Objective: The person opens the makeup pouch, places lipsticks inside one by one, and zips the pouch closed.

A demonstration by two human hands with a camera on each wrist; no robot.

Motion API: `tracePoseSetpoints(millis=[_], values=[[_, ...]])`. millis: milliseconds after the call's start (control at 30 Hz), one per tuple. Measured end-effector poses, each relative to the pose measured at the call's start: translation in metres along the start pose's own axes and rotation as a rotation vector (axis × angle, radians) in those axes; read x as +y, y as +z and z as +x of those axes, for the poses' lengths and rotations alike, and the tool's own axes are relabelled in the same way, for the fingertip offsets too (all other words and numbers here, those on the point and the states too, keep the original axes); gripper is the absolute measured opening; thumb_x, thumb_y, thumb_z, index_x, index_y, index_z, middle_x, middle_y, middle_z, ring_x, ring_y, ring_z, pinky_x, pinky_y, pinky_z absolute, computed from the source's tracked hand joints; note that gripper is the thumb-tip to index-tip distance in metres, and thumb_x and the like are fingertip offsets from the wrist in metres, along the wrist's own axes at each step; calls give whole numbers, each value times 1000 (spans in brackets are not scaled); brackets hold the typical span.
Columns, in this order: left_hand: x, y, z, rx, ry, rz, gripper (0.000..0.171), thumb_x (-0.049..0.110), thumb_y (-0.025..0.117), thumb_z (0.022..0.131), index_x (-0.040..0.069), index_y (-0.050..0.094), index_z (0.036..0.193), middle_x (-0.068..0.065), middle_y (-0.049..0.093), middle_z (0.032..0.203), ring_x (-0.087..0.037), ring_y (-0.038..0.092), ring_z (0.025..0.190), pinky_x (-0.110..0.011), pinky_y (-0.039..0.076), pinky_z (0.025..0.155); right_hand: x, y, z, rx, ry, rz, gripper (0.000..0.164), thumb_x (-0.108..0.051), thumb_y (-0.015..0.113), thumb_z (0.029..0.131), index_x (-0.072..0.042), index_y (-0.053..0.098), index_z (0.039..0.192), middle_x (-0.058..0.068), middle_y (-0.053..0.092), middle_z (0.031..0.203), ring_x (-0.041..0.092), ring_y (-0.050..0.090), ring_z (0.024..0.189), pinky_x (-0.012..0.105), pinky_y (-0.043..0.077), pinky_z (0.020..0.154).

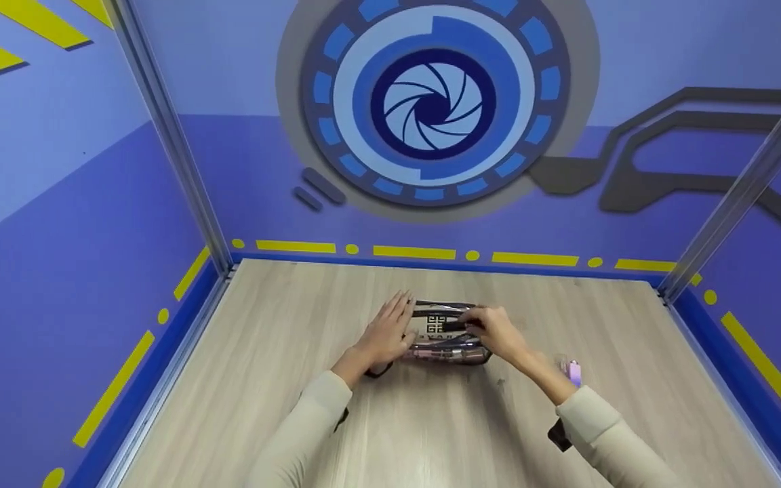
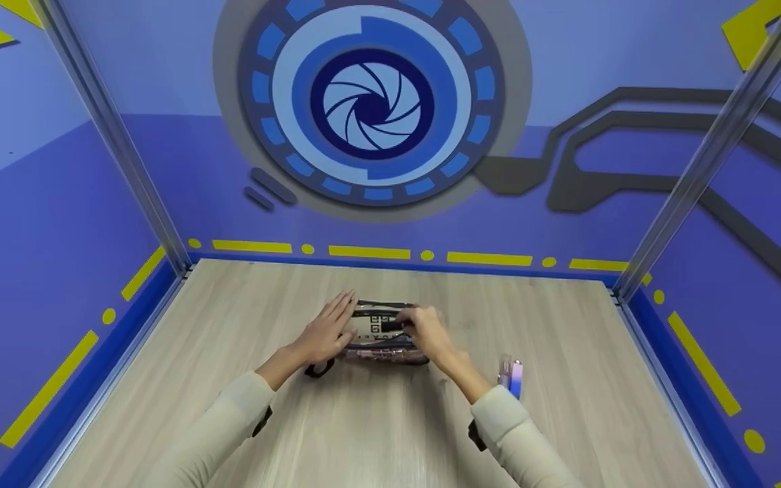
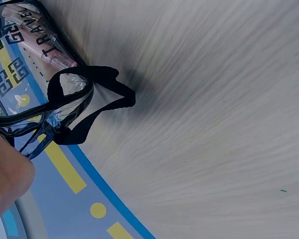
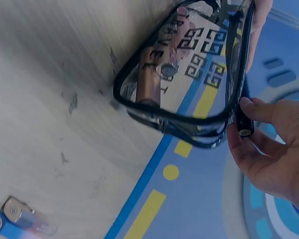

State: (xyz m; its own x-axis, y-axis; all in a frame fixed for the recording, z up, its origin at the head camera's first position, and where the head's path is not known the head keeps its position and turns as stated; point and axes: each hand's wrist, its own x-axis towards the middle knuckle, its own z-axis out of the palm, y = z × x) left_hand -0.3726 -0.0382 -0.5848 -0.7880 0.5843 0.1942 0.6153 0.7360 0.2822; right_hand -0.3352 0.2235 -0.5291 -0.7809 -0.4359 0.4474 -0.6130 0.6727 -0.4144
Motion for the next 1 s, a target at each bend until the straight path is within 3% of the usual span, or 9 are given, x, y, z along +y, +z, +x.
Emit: tracePoseSetpoints(millis=[100,333,667,1000], values=[[1,0,-1,8,3,-14,70,30,42,105,-3,17,162,-21,18,170,-40,16,158,-55,21,128,-4,8,2,-32,-4,5,16,17,71,80,7,76,91,19,77,89,35,74,85,46,62,76],[1,1,0,25,-3,-9,69,29,44,106,-3,20,161,-21,20,169,-40,19,158,-55,22,127,-8,23,8,-18,2,-47,11,12,77,77,1,79,80,13,78,81,28,75,76,40,62,68],[0,3,2,25,3,14,71,30,47,105,-2,18,162,-20,19,170,-37,17,159,-51,21,129,-5,29,11,-114,-1,36,14,18,68,78,8,78,81,17,77,80,29,75,75,43,62,67],[0,2,-1,13,-2,20,70,30,44,106,-3,17,162,-20,18,170,-39,18,158,-51,20,129,-1,17,5,-33,77,43,9,15,72,81,8,76,85,19,76,81,30,75,73,41,62,66]])
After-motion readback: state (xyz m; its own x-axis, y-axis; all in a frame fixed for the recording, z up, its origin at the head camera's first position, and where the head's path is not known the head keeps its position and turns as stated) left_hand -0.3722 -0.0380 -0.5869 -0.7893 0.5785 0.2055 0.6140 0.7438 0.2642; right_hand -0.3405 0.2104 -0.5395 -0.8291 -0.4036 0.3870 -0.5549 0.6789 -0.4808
